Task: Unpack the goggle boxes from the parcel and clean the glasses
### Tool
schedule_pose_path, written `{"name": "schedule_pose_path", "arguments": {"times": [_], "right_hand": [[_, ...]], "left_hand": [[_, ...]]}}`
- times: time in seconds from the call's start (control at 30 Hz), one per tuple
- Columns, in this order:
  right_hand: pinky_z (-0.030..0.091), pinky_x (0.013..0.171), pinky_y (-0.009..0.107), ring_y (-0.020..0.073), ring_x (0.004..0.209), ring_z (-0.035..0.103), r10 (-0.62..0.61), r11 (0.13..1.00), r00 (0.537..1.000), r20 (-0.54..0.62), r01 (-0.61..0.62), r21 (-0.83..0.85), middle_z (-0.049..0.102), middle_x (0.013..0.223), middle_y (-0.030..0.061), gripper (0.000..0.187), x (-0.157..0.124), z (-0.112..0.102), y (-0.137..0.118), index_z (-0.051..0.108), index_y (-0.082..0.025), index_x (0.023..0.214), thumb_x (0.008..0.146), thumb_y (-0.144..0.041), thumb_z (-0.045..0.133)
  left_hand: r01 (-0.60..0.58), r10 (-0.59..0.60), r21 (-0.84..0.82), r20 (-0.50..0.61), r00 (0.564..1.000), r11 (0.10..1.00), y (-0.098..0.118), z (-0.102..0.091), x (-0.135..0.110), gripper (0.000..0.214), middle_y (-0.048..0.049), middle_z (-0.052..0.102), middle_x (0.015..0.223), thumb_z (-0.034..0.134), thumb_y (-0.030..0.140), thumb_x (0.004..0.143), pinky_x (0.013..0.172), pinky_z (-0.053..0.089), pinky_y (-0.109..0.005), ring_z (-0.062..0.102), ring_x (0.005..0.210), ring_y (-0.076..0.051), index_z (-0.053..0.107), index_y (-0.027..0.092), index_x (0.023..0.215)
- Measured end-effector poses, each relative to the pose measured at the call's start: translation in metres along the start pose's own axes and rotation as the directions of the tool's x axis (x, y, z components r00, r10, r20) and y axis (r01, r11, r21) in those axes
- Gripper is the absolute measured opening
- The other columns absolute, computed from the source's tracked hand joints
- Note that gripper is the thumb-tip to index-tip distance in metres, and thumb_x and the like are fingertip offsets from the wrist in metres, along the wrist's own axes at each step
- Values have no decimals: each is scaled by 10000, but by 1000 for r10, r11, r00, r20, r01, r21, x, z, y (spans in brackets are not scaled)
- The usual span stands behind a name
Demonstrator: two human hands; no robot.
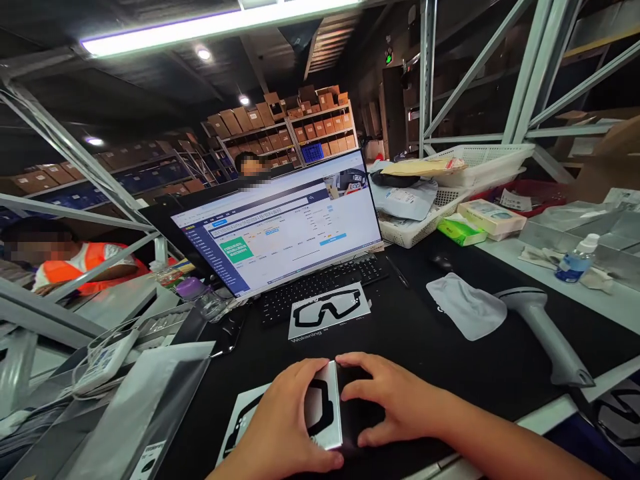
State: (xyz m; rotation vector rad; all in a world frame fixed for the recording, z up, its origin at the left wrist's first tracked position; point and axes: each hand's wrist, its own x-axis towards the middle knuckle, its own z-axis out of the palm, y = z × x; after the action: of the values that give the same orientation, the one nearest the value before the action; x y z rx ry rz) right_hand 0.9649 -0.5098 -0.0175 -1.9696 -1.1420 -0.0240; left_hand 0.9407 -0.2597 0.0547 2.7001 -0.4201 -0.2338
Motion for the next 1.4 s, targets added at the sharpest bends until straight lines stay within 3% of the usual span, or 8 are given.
{"name": "schedule_pose_path", "arguments": {"times": [0.23,0.7,0.9,1.03,1.17,1.23,1.3,1.4], "right_hand": [[420,1105,498,332,1389,455,-85,995,996,35,87,-54,353,1605,123,671,-1,3,0,609,-318,1355,738,-432,846],[305,1169,610,376,1445,386,11,994,987,160,8,-112,220,1669,121,757,-2,1,1,543,-393,1419,736,-423,868],[342,1158,627,440,1473,298,173,975,973,152,-191,117,168,1676,132,1108,-2,11,-6,305,-404,1558,643,-441,928],[476,1089,486,300,1272,565,396,784,914,-87,-288,550,537,1409,151,768,3,13,-8,506,-220,1432,768,-435,829],[543,957,462,277,1079,657,456,633,889,-38,-294,716,653,1183,124,528,6,11,-7,653,-168,1185,733,-372,838],[504,1019,473,298,1184,605,414,645,910,-19,-278,711,603,1287,133,700,5,16,-8,617,-183,1263,656,-390,896],[421,1118,495,324,1335,487,391,664,920,-11,-274,696,465,1466,155,1075,2,24,-8,438,-214,1469,548,-412,955],[319,1189,517,346,1427,370,389,695,921,-9,-288,659,251,1602,189,1529,0,40,-11,68,-237,1609,406,-376,1001]], "left_hand": [[15,-16,30,46,999,999,-1,-10,-11,1081,-130,592,1392,924,382,367,1091,448,-528,559,1254,-398,559,238,1374],[-9,9,2,87,996,1000,3,-5,-6,1054,-161,551,1400,914,364,394,1116,423,-545,521,1284,-401,521,196,1357],[-69,71,16,-120,990,997,-14,-9,-14,997,-146,529,1402,868,348,498,1061,489,-513,562,1246,-369,420,235,1382],[-126,179,161,-379,908,979,-18,-6,-32,1009,-134,555,1326,883,380,517,929,579,-425,622,1147,-319,386,229,1382],[-185,411,430,-524,747,884,-23,2,-47,898,-184,568,1267,796,506,678,880,573,-381,609,1116,-309,420,101,1387],[-260,591,596,-465,659,759,-23,4,-47,706,-210,587,1238,655,485,853,976,514,-389,593,1137,-303,455,34,1358],[-344,735,725,-323,596,597,-18,6,-43,538,-213,614,1224,508,428,967,1104,404,-402,577,1173,-297,520,8,1303],[-408,797,774,-198,571,484,-1,12,-34,461,-160,662,1233,424,393,1006,1196,269,-398,560,1208,-279,617,43,1237]]}}
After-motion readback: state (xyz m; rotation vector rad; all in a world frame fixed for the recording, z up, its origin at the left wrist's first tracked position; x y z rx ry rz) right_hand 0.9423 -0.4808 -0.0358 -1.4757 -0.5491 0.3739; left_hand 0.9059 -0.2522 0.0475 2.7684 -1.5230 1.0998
